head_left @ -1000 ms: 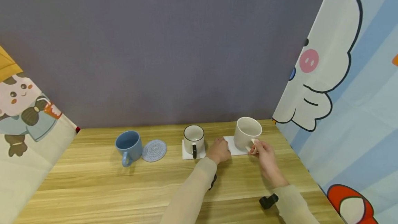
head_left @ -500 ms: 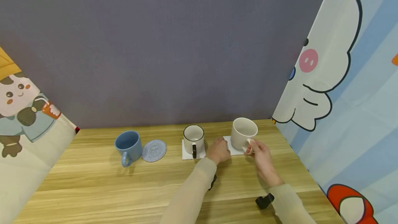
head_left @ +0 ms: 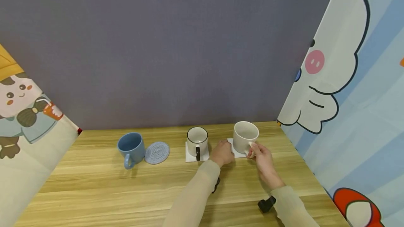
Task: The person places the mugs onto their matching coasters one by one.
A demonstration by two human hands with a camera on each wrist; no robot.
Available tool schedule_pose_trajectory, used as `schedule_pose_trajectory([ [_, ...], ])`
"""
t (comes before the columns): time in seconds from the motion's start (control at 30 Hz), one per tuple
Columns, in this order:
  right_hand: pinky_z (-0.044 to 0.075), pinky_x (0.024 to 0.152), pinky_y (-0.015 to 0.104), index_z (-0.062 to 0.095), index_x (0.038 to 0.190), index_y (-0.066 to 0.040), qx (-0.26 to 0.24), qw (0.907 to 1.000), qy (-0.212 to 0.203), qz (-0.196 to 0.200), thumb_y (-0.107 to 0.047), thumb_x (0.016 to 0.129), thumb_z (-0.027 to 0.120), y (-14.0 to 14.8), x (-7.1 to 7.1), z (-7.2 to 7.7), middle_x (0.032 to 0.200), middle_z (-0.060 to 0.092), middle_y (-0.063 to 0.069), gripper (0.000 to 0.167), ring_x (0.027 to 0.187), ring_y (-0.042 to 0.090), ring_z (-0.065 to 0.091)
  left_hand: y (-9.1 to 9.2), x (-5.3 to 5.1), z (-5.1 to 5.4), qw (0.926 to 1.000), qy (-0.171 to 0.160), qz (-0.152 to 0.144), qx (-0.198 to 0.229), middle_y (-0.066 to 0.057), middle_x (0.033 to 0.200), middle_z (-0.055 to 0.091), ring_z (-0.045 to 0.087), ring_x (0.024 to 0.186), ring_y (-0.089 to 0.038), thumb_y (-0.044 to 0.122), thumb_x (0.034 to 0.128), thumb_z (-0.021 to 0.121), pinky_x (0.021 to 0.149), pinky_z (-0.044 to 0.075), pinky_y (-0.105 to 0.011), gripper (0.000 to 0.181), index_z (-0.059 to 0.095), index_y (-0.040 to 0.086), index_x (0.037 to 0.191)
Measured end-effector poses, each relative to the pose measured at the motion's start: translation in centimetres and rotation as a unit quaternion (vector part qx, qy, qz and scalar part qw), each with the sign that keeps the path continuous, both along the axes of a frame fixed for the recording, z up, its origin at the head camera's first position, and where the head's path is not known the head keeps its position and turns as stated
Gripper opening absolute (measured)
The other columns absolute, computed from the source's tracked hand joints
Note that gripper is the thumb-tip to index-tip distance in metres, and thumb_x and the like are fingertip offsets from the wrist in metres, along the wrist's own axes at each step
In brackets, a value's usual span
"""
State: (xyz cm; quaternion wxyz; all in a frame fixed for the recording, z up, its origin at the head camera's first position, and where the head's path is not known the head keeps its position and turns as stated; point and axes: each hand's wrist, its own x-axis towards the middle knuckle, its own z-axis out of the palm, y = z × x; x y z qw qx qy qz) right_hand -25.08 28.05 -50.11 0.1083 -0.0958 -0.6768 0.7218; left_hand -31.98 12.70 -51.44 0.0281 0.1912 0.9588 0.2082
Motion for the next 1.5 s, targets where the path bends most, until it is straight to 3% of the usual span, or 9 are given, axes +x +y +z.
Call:
schedule_pose_trajectory([
  [0.47,0.055,0.072,0.031,0.055,0.09,0.008,0.036,0.9992,-0.013,-0.008,-0.02,0.108,0.048,-0.6,-0.1,0.1,0.076,0.057,0.007,0.034,0.075,0.019,0.057,0.0,-0.1,0.0,0.9999,0.005,-0.006,-0.015,-0.003,0.112,0.064,0.059,0.108,-0.022,0.019,0.0863,0.072,0.092,0.052,-0.034,0.014,0.065,0.012,0.077],
  [0.63,0.057,0.074,0.032,0.056,0.091,0.008,0.054,0.9983,-0.025,-0.004,-0.022,0.108,0.048,-0.7,-0.3,0.8,0.076,0.059,0.008,0.035,0.076,0.019,0.058,-0.3,-0.2,0.4,0.9998,0.004,-0.01,-0.019,-0.008,0.12,0.066,0.06,0.111,-0.023,0.016,0.0852,0.072,0.09,0.054,-0.034,0.016,0.062,0.012,0.073],
  [0.73,0.057,0.072,0.031,0.057,0.089,0.006,0.05,0.9982,-0.031,0.0,-0.022,0.108,0.049,-0.6,-0.3,1.0,0.075,0.059,0.007,0.035,0.074,0.018,0.059,-0.4,0.0,0.9,0.9995,0.01,-0.02,-0.021,-0.007,0.113,0.067,0.061,0.104,-0.021,0.014,0.0848,0.07,0.086,0.054,-0.032,0.019,0.06,0.013,0.069],
  [0.9,0.056,0.069,0.03,0.057,0.087,0.005,0.049,0.998,-0.039,0.009,-0.02,0.108,0.048,-0.2,-0.3,1.2,0.075,0.058,0.006,0.034,0.071,0.017,0.059,-0.6,0.8,2.4,0.9987,0.027,-0.043,-0.003,-0.002,0.092,0.064,0.058,0.083,-0.016,0.006,0.0818,0.069,0.074,0.052,-0.028,0.011,0.065,0.011,0.073],
  [1.0,0.056,0.069,0.03,0.057,0.087,0.005,0.054,0.9978,-0.038,0.01,-0.02,0.108,0.047,0.0,-0.3,1.1,0.075,0.058,0.006,0.034,0.071,0.017,0.059,-0.6,1.4,3.8,0.9969,0.052,-0.059,0.0,-0.001,0.092,0.066,0.06,0.086,-0.015,0.003,0.0789,0.07,0.077,0.052,-0.027,0.008,0.07,0.011,0.082],
  [1.1,0.057,0.069,0.033,0.056,0.087,0.007,0.063,0.9973,-0.036,0.009,-0.021,0.108,0.048,0.2,-0.4,1.0,0.075,0.058,0.006,0.036,0.071,0.019,0.06,-0.8,1.8,5.3,0.9947,0.074,-0.067,-0.023,0.001,0.095,0.066,0.061,0.088,-0.015,0.006,0.0802,0.07,0.077,0.052,-0.028,0.008,0.07,0.012,0.085],
  [1.2,0.057,0.07,0.034,0.056,0.089,0.008,0.067,0.9969,-0.037,0.013,-0.022,0.108,0.048,0.3,-0.4,1.1,0.075,0.058,0.007,0.037,0.072,0.019,0.06,-1.1,2.4,6.5,0.9933,0.079,-0.067,-0.053,0.001,0.091,0.063,0.059,0.08,-0.014,0.011,0.0828,0.07,0.066,0.051,-0.028,0.005,0.066,0.014,0.08],
  [1.37,0.057,0.07,0.032,0.057,0.087,0.006,0.066,0.9968,-0.04,0.021,-0.022,0.109,0.047,0.3,-0.3,1.5,0.076,0.058,0.006,0.037,0.072,0.018,0.059,-2.0,3.1,7.7,0.9889,0.105,-0.068,-0.08,0.003,0.089,0.062,0.059,0.077,-0.015,0.019,0.0895,0.065,0.056,0.047,-0.029,0.006,0.066,0.016,0.084],
  [1.5,0.057,0.069,0.031,0.058,0.085,0.005,0.068,0.9965,-0.045,0.022,-0.022,0.108,0.048,0.3,-0.3,1.6,0.076,0.057,0.005,0.037,0.07,0.016,0.058,-3.1,3.9,8.7,0.985,0.13,-0.076,-0.085,0.002,0.099,0.066,0.065,0.087,-0.019,0.023,0.0945,0.062,0.064,0.053,-0.034,0.01,0.07,0.017,0.096],
])
